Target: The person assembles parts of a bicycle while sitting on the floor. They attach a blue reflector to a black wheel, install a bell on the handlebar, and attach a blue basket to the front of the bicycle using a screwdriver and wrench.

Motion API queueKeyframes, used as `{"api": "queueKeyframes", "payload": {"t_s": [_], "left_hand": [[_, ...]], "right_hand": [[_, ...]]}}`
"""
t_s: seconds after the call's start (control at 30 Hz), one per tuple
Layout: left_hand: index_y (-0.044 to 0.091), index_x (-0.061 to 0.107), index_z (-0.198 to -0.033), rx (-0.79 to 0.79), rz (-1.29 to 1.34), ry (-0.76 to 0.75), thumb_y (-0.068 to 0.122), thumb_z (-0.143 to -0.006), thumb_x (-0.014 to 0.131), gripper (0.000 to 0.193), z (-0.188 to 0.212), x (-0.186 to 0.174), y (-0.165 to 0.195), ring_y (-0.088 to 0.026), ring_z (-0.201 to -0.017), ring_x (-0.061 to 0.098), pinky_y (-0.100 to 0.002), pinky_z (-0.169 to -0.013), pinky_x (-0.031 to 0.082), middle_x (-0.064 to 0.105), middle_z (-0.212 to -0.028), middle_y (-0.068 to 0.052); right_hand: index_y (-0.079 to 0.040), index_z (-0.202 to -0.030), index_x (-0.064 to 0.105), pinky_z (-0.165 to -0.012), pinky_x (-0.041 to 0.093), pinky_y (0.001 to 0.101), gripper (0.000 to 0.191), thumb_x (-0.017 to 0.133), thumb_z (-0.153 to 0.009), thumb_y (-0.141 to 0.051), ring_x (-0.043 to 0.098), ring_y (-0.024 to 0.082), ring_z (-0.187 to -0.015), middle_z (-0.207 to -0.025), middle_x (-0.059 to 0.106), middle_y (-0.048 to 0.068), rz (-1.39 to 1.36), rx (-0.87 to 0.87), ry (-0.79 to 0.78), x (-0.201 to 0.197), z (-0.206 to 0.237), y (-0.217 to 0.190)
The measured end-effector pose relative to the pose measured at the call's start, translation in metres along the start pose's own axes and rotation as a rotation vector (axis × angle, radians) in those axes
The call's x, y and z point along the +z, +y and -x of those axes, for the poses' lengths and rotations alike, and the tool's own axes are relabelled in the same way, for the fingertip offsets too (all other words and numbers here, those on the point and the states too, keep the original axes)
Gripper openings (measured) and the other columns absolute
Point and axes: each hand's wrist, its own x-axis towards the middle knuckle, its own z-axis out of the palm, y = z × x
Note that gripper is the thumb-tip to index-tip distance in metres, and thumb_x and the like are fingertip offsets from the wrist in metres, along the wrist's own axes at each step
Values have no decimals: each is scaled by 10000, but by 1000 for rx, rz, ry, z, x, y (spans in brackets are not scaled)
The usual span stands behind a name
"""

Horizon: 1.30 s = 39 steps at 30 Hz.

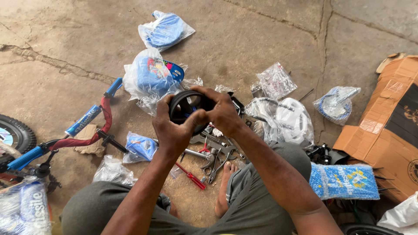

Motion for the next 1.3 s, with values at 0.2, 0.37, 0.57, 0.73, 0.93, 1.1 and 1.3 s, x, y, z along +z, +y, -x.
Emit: {"api": "queueKeyframes", "payload": {"t_s": [0.2, 0.37, 0.57, 0.73, 0.93, 1.1, 1.3], "left_hand": [[-2, 616, -1230, -65, 365, 37, 643, -1036, 557, 676, -7, -4, -20, -155, -995, 666, -304, -849, 568, 660, -1080, -121], [-12, 612, -1232, -76, 303, 17, 589, -1069, 537, 628, -4, -3, -22, -153, -1023, 613, -304, -901, 515, 646, -1081, -103], [-9, 595, -1268, -84, 389, -47, 475, -1091, 567, 516, -8, 1, -11, -178, -1062, 628, -320, -914, 537, 646, -1142, -105], [2, 616, -1227, -27, 196, -119, 406, -1070, 618, 433, -16, -7, 2, -188, -950, 669, -343, -844, 552, 702, -1035, -119], [30, 664, -1142, -90, 101, -134, 413, -1040, 645, 397, -29, -17, -4, -200, -863, 732, -355, -756, 579, 740, -957, -110], [43, 669, -1006, -94, -6, 9, 473, -1023, 674, 430, -44, -38, -20, -160, -779, 705, -316, -667, 588, 713, -864, -70], [39, 653, -1002, -152, 254, 134, 458, -990, 669, 419, -50, -63, -23, -120, -687, 666, -279, -559, 563, 701, -836, -41]], "right_hand": [[-50, -1510, 497, -1082, 597, 366, 1042, 978, -636, -350, 690, 247, -1230, -1341, 664, 153, -199, -111, -122, 6, -7, -2], [-74, -1529, 469, -1104, 555, 362, 1045, 965, -639, -306, 660, 238, -1245, -1352, 643, 132, -179, -74, -100, 3, -4, -1], [-48, -1497, 523, -1131, 558, 374, 942, 975, -693, -243, 673, 237, -1260, -1350, 673, 133, -90, -133, 6, 2, -2, 6], [-61, -1447, 526, -1087, 585, 388, 927, 962, -641, -197, 670, 234, -1218, -1302, 659, 123, -241, -57, 7, -6, 2, 7], [12, -1419, 557, -1106, 594, 409, 749, 914, -765, -64, 668, 247, -1228, -1304, 663, 145, -457, -105, -43, 1, -1, 11], [83, -1366, 563, -1041, 632, 374, 613, 826, -817, 12, 721, 235, -1131, -1214, 717, 156, -318, -90, 24, 9, -4, 17], [76, -1285, 618, -804, 652, 322, 483, 755, -822, 51, 774, 199, -915, -1085, 741, 160, -189, 117, 301, 15, -21, 28]]}}
